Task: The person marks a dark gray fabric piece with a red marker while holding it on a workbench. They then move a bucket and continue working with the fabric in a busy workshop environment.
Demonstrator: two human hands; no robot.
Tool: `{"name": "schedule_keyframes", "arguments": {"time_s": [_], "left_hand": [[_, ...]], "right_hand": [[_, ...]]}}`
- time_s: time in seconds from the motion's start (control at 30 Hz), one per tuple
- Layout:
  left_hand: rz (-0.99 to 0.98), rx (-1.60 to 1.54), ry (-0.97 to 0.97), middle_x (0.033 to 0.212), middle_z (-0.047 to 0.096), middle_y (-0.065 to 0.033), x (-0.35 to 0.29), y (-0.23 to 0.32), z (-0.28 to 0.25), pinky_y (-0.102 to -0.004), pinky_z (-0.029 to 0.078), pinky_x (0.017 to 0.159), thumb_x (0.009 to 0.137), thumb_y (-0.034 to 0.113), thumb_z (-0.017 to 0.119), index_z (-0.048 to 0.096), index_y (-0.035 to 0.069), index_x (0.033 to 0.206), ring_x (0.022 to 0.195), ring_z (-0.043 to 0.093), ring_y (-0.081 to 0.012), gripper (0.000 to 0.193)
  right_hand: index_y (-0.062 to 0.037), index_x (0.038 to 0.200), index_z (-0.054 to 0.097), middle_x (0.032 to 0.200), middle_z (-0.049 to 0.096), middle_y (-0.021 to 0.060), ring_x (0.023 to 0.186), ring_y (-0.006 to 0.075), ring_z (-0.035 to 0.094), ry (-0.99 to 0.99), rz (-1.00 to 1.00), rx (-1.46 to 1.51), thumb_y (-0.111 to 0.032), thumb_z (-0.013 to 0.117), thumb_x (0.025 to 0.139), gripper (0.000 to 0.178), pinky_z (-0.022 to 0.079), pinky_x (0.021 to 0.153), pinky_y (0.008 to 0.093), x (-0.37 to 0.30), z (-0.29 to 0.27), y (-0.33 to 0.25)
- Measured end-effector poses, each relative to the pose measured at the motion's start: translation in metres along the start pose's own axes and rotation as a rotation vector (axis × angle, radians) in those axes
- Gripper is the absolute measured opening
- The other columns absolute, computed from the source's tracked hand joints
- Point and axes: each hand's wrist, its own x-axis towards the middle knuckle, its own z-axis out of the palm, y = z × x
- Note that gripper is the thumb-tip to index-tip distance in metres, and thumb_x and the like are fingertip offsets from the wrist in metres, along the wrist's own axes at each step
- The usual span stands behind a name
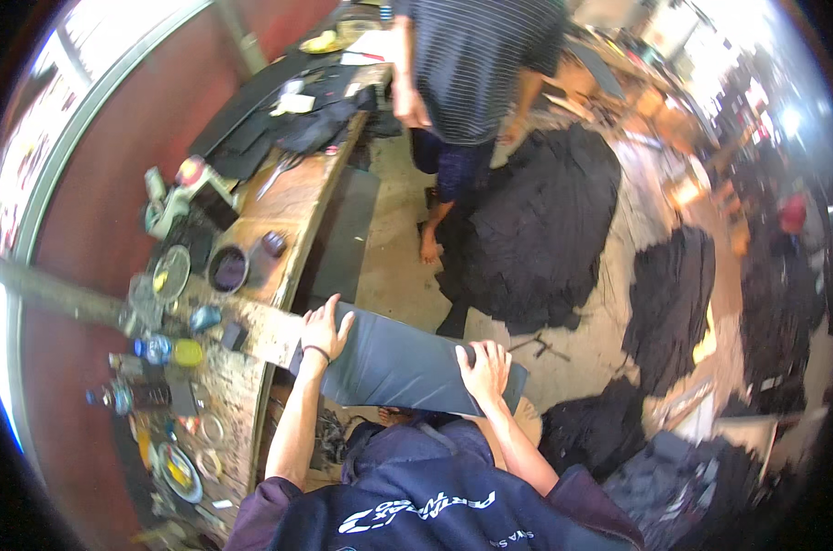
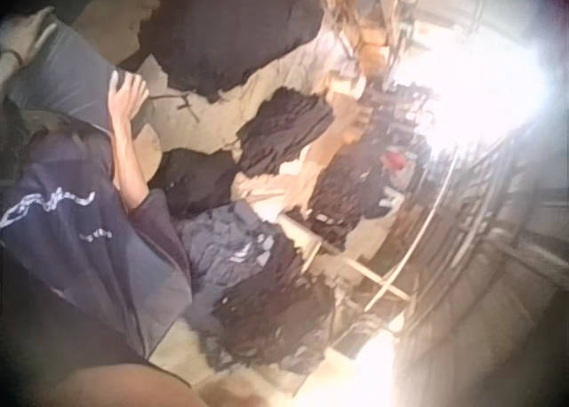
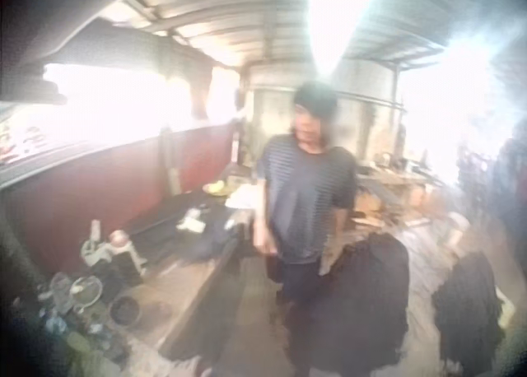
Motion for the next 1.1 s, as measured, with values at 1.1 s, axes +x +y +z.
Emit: {"name": "schedule_keyframes", "arguments": {"time_s": [1.1], "left_hand": [[0.152, 0.100, 0.184, 0.150, 0.062, -0.0288, 0.051, -0.057, 0.052, -0.0578, 0.049, 0.111, 0.109, 0.071, 0.042, 0.052, 0.008, 0.158, 0.135, 0.062, -0.0473, 0.081]], "right_hand": [[-0.0161, 0.155, 0.060, 0.174, 0.033, 0.0222, 0.163, 0.0428, 0.027, 0.313, 0.357, 0.176, -0.040, 0.070, 0.104, 0.058, 0.018, 0.132, 0.0654, -0.136, 0.001, -0.033]]}}
